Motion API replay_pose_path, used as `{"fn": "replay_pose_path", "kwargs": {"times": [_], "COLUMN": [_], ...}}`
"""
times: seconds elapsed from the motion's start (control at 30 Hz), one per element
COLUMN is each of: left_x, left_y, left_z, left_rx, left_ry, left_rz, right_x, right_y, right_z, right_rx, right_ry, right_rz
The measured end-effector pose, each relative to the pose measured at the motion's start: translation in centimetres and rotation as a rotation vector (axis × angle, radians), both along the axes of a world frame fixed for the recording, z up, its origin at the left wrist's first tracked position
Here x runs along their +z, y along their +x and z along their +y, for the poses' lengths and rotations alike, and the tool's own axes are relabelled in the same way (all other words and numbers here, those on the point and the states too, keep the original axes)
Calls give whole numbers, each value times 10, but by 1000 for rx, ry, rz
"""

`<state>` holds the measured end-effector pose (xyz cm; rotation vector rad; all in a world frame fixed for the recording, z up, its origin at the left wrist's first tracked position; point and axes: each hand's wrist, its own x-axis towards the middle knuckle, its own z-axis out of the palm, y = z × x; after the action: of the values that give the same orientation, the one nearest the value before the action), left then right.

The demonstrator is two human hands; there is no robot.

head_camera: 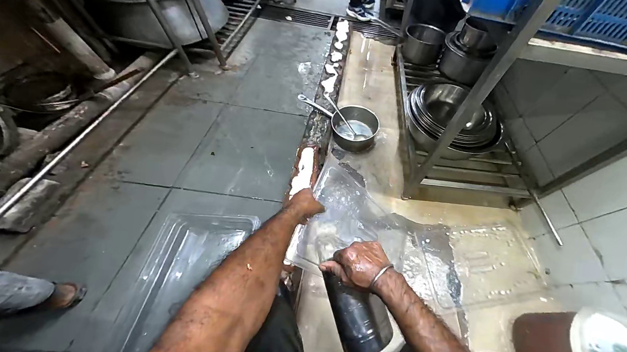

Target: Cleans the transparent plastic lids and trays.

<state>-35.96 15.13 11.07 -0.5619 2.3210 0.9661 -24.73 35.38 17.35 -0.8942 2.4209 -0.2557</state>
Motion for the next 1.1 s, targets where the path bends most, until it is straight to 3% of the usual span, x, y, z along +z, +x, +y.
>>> {"fn": "replay_pose_path", "kwargs": {"times": [0.2,0.4,0.63,0.87,1.0,1.1], "left_x": [-7,-1,39,108,122,122], "left_y": [-4,-4,-10,15,44,57], "left_z": [-3,3,38,67,72,72], "left_rx": [-118,-97,-176,-648,-1050,-1182], "left_ry": [-98,-42,181,127,15,-104], "left_rz": [-43,11,324,712,877,859], "right_x": [-27,-41,-29,-2,6,5], "right_y": [32,70,88,89,87,88], "right_z": [31,87,130,174,193,202], "right_rx": [-71,-306,-618,-1084,-1310,-1373], "right_ry": [-51,1,57,56,101,133], "right_rz": [-14,44,53,194,181,168]}}
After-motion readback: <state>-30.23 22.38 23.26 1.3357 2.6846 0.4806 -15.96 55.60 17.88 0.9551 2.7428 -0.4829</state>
